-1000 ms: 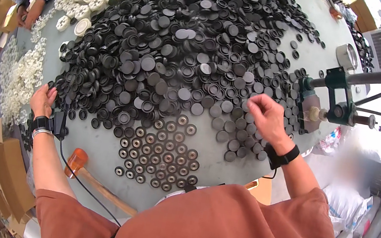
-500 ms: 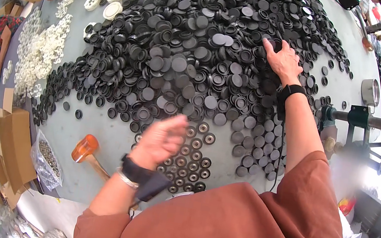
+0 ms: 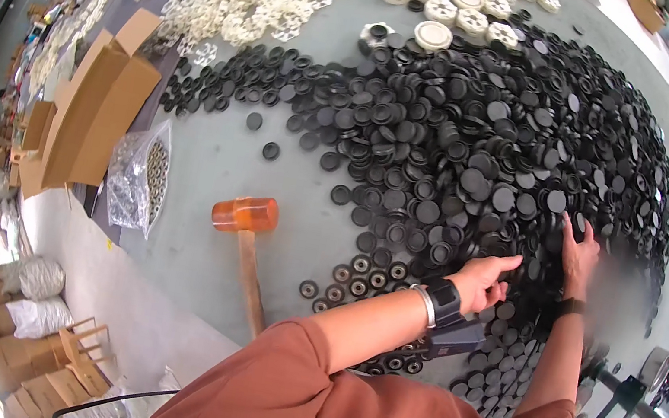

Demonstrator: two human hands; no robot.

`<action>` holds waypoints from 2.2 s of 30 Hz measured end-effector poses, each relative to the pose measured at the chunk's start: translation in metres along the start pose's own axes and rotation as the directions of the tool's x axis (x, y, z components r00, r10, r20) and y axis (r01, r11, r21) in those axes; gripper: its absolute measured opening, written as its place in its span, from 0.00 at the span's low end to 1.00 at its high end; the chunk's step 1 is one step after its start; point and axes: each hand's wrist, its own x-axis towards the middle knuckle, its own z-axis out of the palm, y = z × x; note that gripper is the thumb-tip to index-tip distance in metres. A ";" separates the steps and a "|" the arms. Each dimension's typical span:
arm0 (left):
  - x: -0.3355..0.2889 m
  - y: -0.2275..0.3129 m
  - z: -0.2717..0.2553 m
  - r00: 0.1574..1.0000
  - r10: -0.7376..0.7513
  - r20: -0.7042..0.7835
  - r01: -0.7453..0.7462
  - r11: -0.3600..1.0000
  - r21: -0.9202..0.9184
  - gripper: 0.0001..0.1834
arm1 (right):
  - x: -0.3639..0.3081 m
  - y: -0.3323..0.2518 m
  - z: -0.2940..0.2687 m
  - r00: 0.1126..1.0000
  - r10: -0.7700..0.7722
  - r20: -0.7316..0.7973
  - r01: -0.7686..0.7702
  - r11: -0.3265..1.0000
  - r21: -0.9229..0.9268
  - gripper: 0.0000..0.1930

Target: Sorting and assembling black circular plastic or rubber components at a workbench.

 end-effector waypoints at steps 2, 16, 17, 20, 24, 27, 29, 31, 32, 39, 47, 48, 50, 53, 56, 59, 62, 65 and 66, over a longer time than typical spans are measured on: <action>0.000 0.000 0.010 0.997 0.002 -0.075 -0.007 0.998 -0.066 0.29 | 0.005 0.003 0.006 0.997 -0.075 0.003 0.075 0.997 -0.020 0.37; -0.037 0.028 -0.029 0.925 0.379 0.003 -0.378 0.924 -0.060 0.17 | -0.046 -0.100 0.032 0.845 -0.291 0.448 -0.291 0.453 0.843 0.31; -0.044 0.037 -0.035 0.925 0.380 -0.028 -0.381 0.921 -0.077 0.16 | -0.065 -0.122 0.026 0.845 -0.286 0.452 -0.283 0.477 0.832 0.33; -0.075 0.058 -0.049 0.892 0.430 -0.136 -0.445 0.890 -0.102 0.12 | -0.084 -0.151 0.042 0.823 -0.360 0.440 -0.280 0.418 0.864 0.33; -0.123 0.084 -0.086 0.819 0.543 -0.187 -0.565 0.820 -0.093 0.12 | -0.120 -0.209 0.052 0.802 -0.462 0.380 -0.145 0.465 0.873 0.35; -0.155 0.107 -0.113 0.777 0.593 -0.213 -0.625 0.767 -0.146 0.11 | -0.138 -0.254 0.067 0.798 -0.516 0.312 -0.007 0.509 0.861 0.36; -0.165 0.128 -0.145 0.739 0.626 -0.249 -0.671 0.715 -0.195 0.11 | -0.160 -0.287 0.052 0.709 -0.561 0.427 -0.120 0.501 0.857 0.34; -0.190 0.144 -0.163 0.678 0.690 -0.253 -0.735 0.634 -0.242 0.13 | -0.165 -0.308 0.043 0.532 -0.707 0.466 -0.165 0.454 0.876 0.34; -0.203 0.150 -0.170 0.644 0.721 -0.256 -0.764 0.588 -0.267 0.16 | -0.172 -0.317 0.023 0.443 -0.686 0.577 -0.275 0.508 0.816 0.36; -0.257 0.150 -0.210 0.499 0.726 -0.473 -0.857 0.495 -0.143 0.23 | -0.161 -0.265 0.008 0.631 -0.656 0.413 -0.172 0.402 0.900 0.31; -0.207 0.074 -0.184 0.055 0.925 0.377 -0.122 -0.368 0.922 0.21 | -0.209 -0.155 0.013 0.615 -0.511 0.600 -0.149 0.672 0.725 0.19; -0.202 0.073 -0.178 0.047 0.855 0.517 -0.062 -0.514 0.856 0.21 | -0.218 -0.150 0.012 0.593 -0.525 0.611 -0.129 0.687 0.715 0.18; -0.209 0.088 -0.171 0.249 0.840 0.483 0.008 -0.500 0.866 0.21 | -0.230 -0.146 0.010 0.539 -0.552 0.636 -0.065 0.725 0.685 0.18; -0.208 0.122 -0.181 0.210 0.878 0.431 0.238 -0.473 0.848 0.23 | -0.233 -0.143 0.009 0.550 -0.570 0.611 -0.029 0.718 0.696 0.17; -0.219 0.156 -0.214 0.097 0.908 0.408 0.212 -0.419 0.883 0.23 | -0.227 -0.135 0.008 0.597 -0.568 0.566 0.011 0.712 0.702 0.16; -0.249 0.169 -0.238 0.049 0.950 0.308 0.311 -0.308 0.899 0.21 | -0.230 -0.132 0.007 0.621 -0.586 0.520 0.075 0.705 0.705 0.16; -0.257 0.166 -0.240 -0.032 0.948 0.318 0.308 -0.293 0.905 0.20 | -0.234 -0.132 0.006 0.629 -0.587 0.510 0.128 0.725 0.676 0.16; -0.240 0.130 -0.195 0.070 0.936 0.344 0.205 -0.351 0.914 0.16 | -0.238 -0.132 0.009 0.618 -0.587 0.524 0.143 0.739 0.659 0.16; -0.229 0.121 -0.185 0.080 0.921 0.382 0.211 -0.390 0.896 0.16 | -0.241 -0.133 0.010 0.620 -0.590 0.517 0.152 0.737 0.658 0.16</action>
